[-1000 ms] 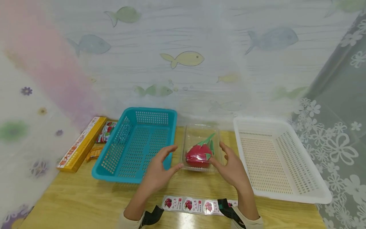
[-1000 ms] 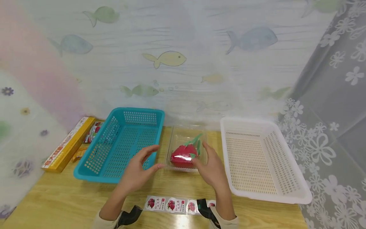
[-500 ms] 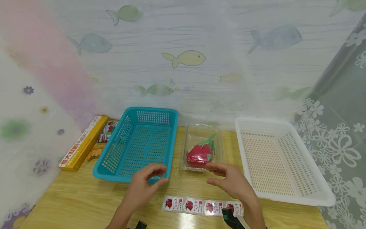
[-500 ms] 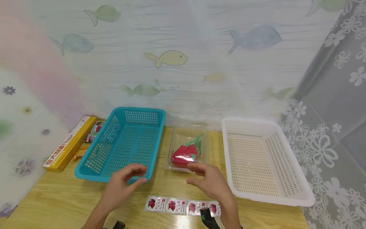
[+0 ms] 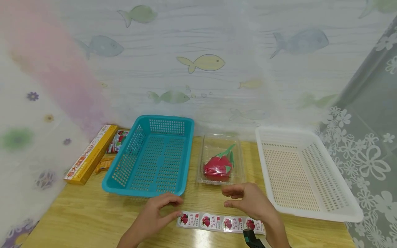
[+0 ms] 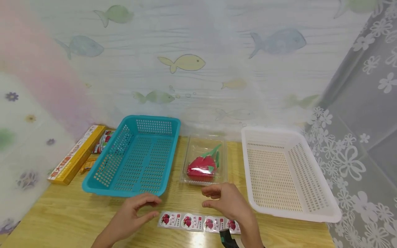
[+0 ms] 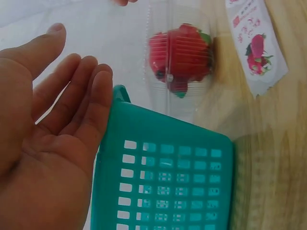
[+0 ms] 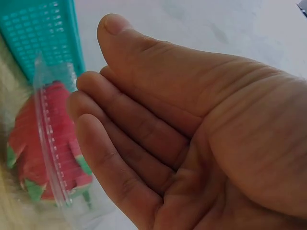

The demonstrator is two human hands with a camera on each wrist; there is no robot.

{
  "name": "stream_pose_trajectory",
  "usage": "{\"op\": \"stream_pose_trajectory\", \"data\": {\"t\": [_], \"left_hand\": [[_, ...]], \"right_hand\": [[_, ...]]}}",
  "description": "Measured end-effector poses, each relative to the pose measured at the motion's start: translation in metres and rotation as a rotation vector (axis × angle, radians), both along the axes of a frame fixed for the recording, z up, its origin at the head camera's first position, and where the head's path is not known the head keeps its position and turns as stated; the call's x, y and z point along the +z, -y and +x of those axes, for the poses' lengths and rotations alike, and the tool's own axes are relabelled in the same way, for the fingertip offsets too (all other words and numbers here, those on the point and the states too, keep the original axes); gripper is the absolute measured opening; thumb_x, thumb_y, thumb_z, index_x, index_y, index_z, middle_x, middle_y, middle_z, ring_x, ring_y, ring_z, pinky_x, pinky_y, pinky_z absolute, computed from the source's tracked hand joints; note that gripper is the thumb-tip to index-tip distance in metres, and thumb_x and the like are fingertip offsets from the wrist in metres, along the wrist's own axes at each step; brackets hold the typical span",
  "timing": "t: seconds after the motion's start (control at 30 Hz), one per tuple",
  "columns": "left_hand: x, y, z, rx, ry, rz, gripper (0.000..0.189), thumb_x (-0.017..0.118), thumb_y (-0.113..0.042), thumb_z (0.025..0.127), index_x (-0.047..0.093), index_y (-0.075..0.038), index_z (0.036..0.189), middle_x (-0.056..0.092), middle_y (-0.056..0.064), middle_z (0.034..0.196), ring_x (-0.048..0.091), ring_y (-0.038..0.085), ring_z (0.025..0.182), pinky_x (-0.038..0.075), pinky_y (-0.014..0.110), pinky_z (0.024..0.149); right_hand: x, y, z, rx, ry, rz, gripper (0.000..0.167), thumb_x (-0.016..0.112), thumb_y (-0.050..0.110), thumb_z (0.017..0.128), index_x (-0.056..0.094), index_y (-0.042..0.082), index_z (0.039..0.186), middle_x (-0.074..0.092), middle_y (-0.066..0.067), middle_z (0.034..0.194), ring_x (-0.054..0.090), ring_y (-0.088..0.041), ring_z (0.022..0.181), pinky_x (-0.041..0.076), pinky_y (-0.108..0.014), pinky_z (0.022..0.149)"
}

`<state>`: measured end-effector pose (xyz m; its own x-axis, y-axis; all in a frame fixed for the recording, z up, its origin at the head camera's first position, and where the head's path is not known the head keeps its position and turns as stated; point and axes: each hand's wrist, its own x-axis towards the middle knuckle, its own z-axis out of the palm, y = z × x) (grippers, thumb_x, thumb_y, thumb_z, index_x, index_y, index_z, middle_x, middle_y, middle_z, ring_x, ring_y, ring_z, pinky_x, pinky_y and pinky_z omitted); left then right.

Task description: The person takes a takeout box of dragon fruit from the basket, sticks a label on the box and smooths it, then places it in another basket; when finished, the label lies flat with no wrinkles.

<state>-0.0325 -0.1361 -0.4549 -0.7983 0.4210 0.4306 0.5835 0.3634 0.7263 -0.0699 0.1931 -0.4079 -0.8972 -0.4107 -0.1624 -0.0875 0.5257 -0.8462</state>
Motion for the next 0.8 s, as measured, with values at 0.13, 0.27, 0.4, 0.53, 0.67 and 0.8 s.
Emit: {"op": "stream_pose_trajectory", "data": {"t": [0.13, 0.27, 0.4, 0.53, 0.67, 0.8], "left_hand": [[-0.003, 0.001, 0.001, -0.017, 0.068, -0.064, 0.023, 0.076, -0.019, 0.092, 0.071, -0.018, 0.115, 0.074, 0.0, 0.107, 0.069, 0.013, 0.096, 0.06, 0.03, 0.082], [-0.006, 0.002, 0.003, -0.044, 0.144, -0.147, 0.024, 0.073, -0.027, 0.095, 0.071, -0.016, 0.117, 0.073, 0.0, 0.113, 0.07, 0.018, 0.101, 0.06, 0.033, 0.085], [-0.012, 0.002, 0.006, -0.077, 0.17, -0.178, 0.026, 0.071, -0.027, 0.097, 0.07, -0.013, 0.119, 0.073, -0.001, 0.116, 0.07, 0.018, 0.105, 0.06, 0.033, 0.087], [-0.02, 0.002, 0.007, -0.057, 0.253, -0.183, 0.026, 0.071, -0.029, 0.097, 0.071, -0.016, 0.12, 0.072, -0.005, 0.119, 0.068, 0.012, 0.109, 0.059, 0.032, 0.091], [-0.028, 0.002, 0.007, -0.026, 0.337, -0.216, 0.026, 0.071, -0.033, 0.097, 0.071, -0.021, 0.12, 0.071, -0.01, 0.121, 0.064, 0.008, 0.114, 0.056, 0.032, 0.096], [-0.039, 0.002, 0.005, 0.02, 0.333, -0.254, 0.026, 0.072, -0.033, 0.096, 0.072, -0.023, 0.119, 0.071, -0.012, 0.12, 0.065, 0.009, 0.114, 0.056, 0.033, 0.097]], "right_hand": [[-0.007, -0.002, 0.002, 0.033, 0.0, 0.017, 0.04, 0.083, 0.031, 0.086, 0.075, 0.011, 0.12, 0.076, -0.008, 0.119, 0.071, -0.036, 0.109, 0.058, -0.024, 0.088], [-0.013, -0.003, 0.002, 0.08, 0.003, 0.034, 0.041, 0.083, 0.027, 0.086, 0.075, 0.006, 0.12, 0.076, -0.009, 0.119, 0.072, -0.036, 0.107, 0.058, -0.025, 0.086], [-0.017, -0.003, 0.001, 0.105, 0.03, 0.031, 0.041, 0.083, 0.025, 0.086, 0.074, 0.003, 0.119, 0.076, -0.012, 0.119, 0.072, -0.035, 0.105, 0.059, -0.025, 0.084], [-0.021, -0.002, 0.001, 0.115, 0.019, 0.052, 0.04, 0.083, 0.024, 0.085, 0.075, 0.002, 0.117, 0.076, -0.012, 0.116, 0.073, -0.034, 0.103, 0.059, -0.024, 0.082], [-0.023, -0.001, 0.001, 0.125, 0.006, 0.076, 0.039, 0.084, 0.023, 0.085, 0.075, 0.001, 0.115, 0.077, -0.012, 0.113, 0.073, -0.033, 0.101, 0.058, -0.024, 0.082], [-0.025, 0.001, 0.002, 0.119, 0.021, 0.104, 0.038, 0.085, 0.024, 0.084, 0.076, 0.003, 0.115, 0.078, -0.011, 0.111, 0.072, -0.031, 0.101, 0.059, -0.028, 0.082]]}}
